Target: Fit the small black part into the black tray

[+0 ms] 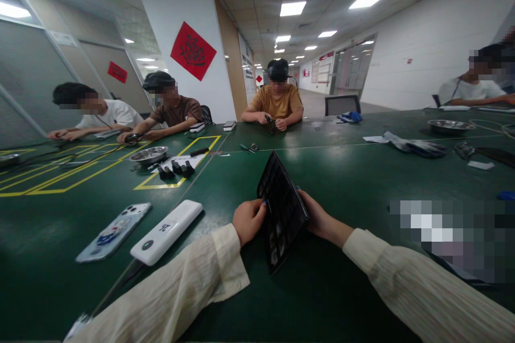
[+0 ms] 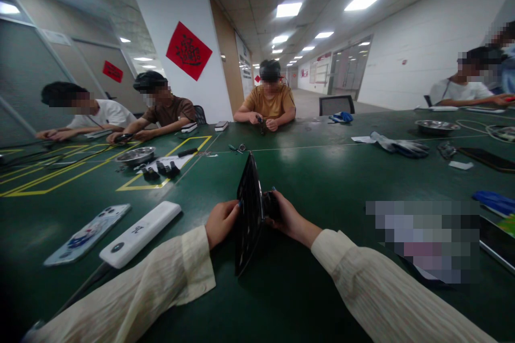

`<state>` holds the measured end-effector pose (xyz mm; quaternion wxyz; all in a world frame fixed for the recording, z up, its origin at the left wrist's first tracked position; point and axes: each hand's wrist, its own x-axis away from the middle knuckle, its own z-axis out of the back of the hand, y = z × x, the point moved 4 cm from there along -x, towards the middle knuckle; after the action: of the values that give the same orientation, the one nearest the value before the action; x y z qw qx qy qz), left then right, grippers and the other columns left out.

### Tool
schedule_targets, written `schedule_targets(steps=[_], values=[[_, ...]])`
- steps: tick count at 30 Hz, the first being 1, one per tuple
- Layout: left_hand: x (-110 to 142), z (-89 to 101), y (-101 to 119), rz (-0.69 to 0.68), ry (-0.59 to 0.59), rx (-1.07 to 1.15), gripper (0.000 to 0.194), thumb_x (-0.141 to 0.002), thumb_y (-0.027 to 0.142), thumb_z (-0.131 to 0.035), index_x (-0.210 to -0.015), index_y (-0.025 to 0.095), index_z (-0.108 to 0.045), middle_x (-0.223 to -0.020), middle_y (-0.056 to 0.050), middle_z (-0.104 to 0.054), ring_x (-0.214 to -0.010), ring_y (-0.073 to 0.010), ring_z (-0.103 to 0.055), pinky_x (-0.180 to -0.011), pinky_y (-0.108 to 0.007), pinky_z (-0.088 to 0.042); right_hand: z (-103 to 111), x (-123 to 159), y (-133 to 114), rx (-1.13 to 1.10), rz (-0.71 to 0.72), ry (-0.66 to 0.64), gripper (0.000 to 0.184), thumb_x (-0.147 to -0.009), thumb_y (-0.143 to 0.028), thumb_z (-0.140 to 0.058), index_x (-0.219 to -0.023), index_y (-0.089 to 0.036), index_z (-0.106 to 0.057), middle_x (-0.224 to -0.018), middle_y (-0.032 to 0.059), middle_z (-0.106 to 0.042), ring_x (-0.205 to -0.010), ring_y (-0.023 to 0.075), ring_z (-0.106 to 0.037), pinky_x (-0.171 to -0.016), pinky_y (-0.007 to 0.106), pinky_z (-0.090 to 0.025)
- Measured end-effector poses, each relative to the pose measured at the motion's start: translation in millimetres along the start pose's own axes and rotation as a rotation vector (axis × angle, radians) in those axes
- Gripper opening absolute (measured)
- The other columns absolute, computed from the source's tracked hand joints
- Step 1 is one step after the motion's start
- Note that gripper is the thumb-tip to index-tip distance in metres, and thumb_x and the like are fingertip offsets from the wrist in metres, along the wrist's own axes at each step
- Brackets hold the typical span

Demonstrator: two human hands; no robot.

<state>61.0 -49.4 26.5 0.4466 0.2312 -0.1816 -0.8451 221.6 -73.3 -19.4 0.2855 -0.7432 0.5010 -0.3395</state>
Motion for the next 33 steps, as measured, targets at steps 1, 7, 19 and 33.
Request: schedule_targets(steps=[1,7,19,33], values=[[0.0,0.0,0.1,-0.003,0.000,0.000,0.038,-0.085,0.038,-0.027,-0.059,0.017,-0.046,-0.056,-0.002,-0.050,-0.055,-0.0146,-0.048,-0.053,-0.024,-0.029,0.1,-0.2,0.1,0.001,0.003,0.000,0.035,-0.083,-0.049,-0.042,-0.096,-0.022,-0.060,-0.069,0.0014,-0.065,-0.062,0.0163,-0.059,-0.063,0.032,-0.047],[0.2,-0.5,-0.8,-0.007,0.001,0.003,0.036,-0.085,0.038,-0.029,-0.060,0.017,-0.046,-0.056,-0.002,-0.049,-0.055,-0.0144,-0.047,-0.053,-0.024,-0.028,1.5,-2.6,1.3,-0.001,0.016,0.025,0.034,-0.083,-0.049,-0.042,-0.094,-0.022,-0.060,-0.068,0.0011,-0.064,-0.060,0.0159,-0.059,-0.061,0.031,-0.047],[0.9,0.0,0.7,-0.012,0.020,-0.026,0.030,-0.086,0.035,-0.031,-0.067,0.017,-0.046,-0.061,-0.002,-0.052,-0.058,-0.0153,-0.050,-0.055,-0.024,-0.029,5.5,-4.0,1.7,-0.031,-0.015,0.046,0.033,-0.083,-0.048,-0.043,-0.095,-0.022,-0.061,-0.073,0.0027,-0.066,-0.069,0.0180,-0.061,-0.064,0.033,-0.048],[-2.1,-3.5,-3.3,-0.007,-0.015,-0.026,0.048,-0.091,0.045,-0.021,-0.070,0.017,-0.055,-0.062,-0.002,-0.055,-0.058,-0.0144,-0.050,-0.056,-0.023,-0.031,-4.1,3.1,-2.3,-0.126,0.020,0.120,0.028,-0.086,-0.041,-0.039,-0.084,-0.021,-0.058,-0.053,-0.0027,-0.058,-0.040,0.0098,-0.048,-0.037,0.019,-0.032]])
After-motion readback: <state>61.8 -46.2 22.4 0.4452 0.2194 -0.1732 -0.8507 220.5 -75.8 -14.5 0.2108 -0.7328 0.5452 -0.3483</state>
